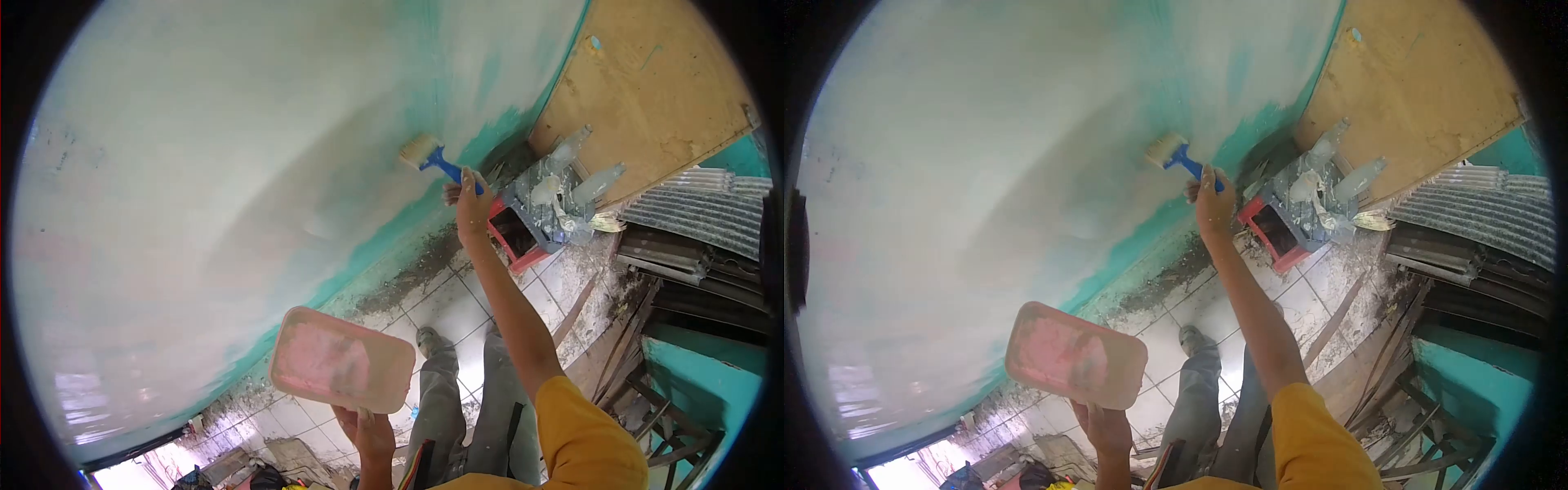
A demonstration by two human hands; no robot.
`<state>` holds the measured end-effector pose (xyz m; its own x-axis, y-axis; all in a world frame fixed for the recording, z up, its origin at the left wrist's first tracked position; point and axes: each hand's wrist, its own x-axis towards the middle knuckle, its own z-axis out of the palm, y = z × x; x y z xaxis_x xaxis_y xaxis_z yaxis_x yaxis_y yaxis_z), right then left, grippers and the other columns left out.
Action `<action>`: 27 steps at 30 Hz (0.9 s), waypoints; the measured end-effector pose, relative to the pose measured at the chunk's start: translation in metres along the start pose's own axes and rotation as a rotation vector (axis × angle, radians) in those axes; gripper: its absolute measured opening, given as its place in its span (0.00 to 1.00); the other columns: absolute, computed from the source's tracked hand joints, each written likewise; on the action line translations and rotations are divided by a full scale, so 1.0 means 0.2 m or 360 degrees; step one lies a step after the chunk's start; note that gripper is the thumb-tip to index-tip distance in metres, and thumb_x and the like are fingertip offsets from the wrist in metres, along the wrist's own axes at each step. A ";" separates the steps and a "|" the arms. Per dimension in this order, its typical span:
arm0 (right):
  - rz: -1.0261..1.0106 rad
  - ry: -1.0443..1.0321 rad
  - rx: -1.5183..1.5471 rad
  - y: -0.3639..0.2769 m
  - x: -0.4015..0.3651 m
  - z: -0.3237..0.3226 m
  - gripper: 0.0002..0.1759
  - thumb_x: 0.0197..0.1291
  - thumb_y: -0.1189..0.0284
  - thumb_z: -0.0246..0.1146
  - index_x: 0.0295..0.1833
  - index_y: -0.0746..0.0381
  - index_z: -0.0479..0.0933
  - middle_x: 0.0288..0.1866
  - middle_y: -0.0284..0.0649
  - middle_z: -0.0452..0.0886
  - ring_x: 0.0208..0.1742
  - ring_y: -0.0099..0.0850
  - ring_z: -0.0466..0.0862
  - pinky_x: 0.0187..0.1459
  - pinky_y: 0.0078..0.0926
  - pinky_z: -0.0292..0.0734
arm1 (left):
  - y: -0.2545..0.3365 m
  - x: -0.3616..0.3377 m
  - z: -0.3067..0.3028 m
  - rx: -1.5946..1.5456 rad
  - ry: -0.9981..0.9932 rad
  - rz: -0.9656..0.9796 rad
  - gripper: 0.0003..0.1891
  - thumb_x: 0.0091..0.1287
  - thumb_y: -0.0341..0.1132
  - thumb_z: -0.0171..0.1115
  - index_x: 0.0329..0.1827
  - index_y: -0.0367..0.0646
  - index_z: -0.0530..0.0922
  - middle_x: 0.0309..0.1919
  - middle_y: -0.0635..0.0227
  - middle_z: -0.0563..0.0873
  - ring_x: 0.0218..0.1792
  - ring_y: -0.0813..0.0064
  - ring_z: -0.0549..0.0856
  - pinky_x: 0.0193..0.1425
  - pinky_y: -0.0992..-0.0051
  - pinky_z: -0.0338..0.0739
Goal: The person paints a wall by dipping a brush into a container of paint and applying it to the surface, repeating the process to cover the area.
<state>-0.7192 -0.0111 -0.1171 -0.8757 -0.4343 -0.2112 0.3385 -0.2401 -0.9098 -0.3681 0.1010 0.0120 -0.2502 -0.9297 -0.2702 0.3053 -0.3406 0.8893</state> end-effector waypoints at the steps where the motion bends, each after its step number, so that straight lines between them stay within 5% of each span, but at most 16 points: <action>1: -0.0135 0.0037 0.0136 -0.06 -0.01 0.03 0.17 0.70 0.60 0.53 0.44 0.66 0.74 0.27 0.37 0.79 0.23 0.22 0.77 0.23 0.19 0.71 | 0.00 0.00 0.01 -0.0036 0.0001 -0.0020 0.36 0.66 0.37 0.60 0.73 0.41 0.50 0.68 0.58 0.62 0.69 0.61 0.65 0.72 0.59 0.62; 5: -0.0531 0.0056 0.0505 -0.30 -0.01 0.15 0.17 0.72 0.60 0.50 0.42 0.64 0.73 0.26 0.39 0.78 0.24 0.25 0.78 0.27 0.21 0.74 | 0.01 -0.01 -0.01 0.0025 -0.0047 0.0029 0.35 0.66 0.35 0.59 0.73 0.41 0.50 0.68 0.58 0.62 0.69 0.61 0.65 0.72 0.57 0.62; 9: -0.0574 0.0024 0.0668 -0.43 0.01 0.27 0.19 0.71 0.59 0.51 0.38 0.65 0.72 0.27 0.39 0.79 0.23 0.25 0.79 0.26 0.21 0.75 | 0.01 -0.02 -0.01 0.0180 0.0064 0.0010 0.35 0.66 0.35 0.59 0.73 0.42 0.51 0.68 0.58 0.63 0.69 0.61 0.65 0.72 0.56 0.62; 14: -0.0406 -0.0138 0.0387 -0.30 0.07 0.26 0.19 0.67 0.59 0.58 0.48 0.66 0.73 0.31 0.40 0.80 0.30 0.27 0.82 0.36 0.24 0.79 | 0.02 -0.04 -0.02 0.0429 0.0146 0.0015 0.34 0.67 0.35 0.59 0.72 0.43 0.52 0.68 0.59 0.63 0.69 0.61 0.66 0.72 0.56 0.62; 16: -0.0355 -0.0100 0.0440 -0.24 0.06 0.23 0.21 0.67 0.58 0.58 0.51 0.66 0.73 0.33 0.41 0.81 0.32 0.27 0.83 0.38 0.23 0.79 | 0.01 -0.03 -0.04 0.0284 0.0027 0.0122 0.27 0.75 0.38 0.42 0.73 0.35 0.51 0.67 0.55 0.65 0.64 0.58 0.71 0.66 0.59 0.70; 20: -0.0139 0.0022 0.0625 -0.02 0.13 0.22 0.23 0.67 0.57 0.59 0.54 0.67 0.72 0.40 0.42 0.81 0.40 0.29 0.84 0.42 0.23 0.79 | 0.00 -0.03 -0.09 0.0228 0.0168 0.0097 0.29 0.74 0.40 0.44 0.74 0.37 0.50 0.67 0.55 0.65 0.65 0.58 0.70 0.65 0.58 0.70; 22: -0.0109 0.0122 0.0658 0.15 0.16 0.22 0.23 0.67 0.58 0.58 0.55 0.67 0.72 0.41 0.42 0.81 0.42 0.29 0.84 0.43 0.24 0.79 | 0.02 -0.02 -0.08 -0.0003 0.0114 0.0050 0.33 0.68 0.36 0.57 0.72 0.42 0.53 0.67 0.58 0.64 0.68 0.61 0.66 0.71 0.56 0.63; 27: 0.0013 0.0386 0.0465 0.57 0.23 0.03 0.22 0.68 0.61 0.57 0.56 0.69 0.71 0.41 0.41 0.82 0.41 0.31 0.84 0.42 0.25 0.80 | -0.03 0.00 -0.13 0.0287 0.0112 0.0136 0.33 0.70 0.44 0.49 0.74 0.39 0.51 0.68 0.54 0.64 0.65 0.55 0.69 0.62 0.54 0.73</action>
<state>-0.7190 -0.0635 -0.2277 -0.9167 -0.2275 -0.3284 0.3992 -0.4900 -0.7749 -0.3449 0.0995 -0.0030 -0.1638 -0.9638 -0.2105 0.1515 -0.2354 0.9600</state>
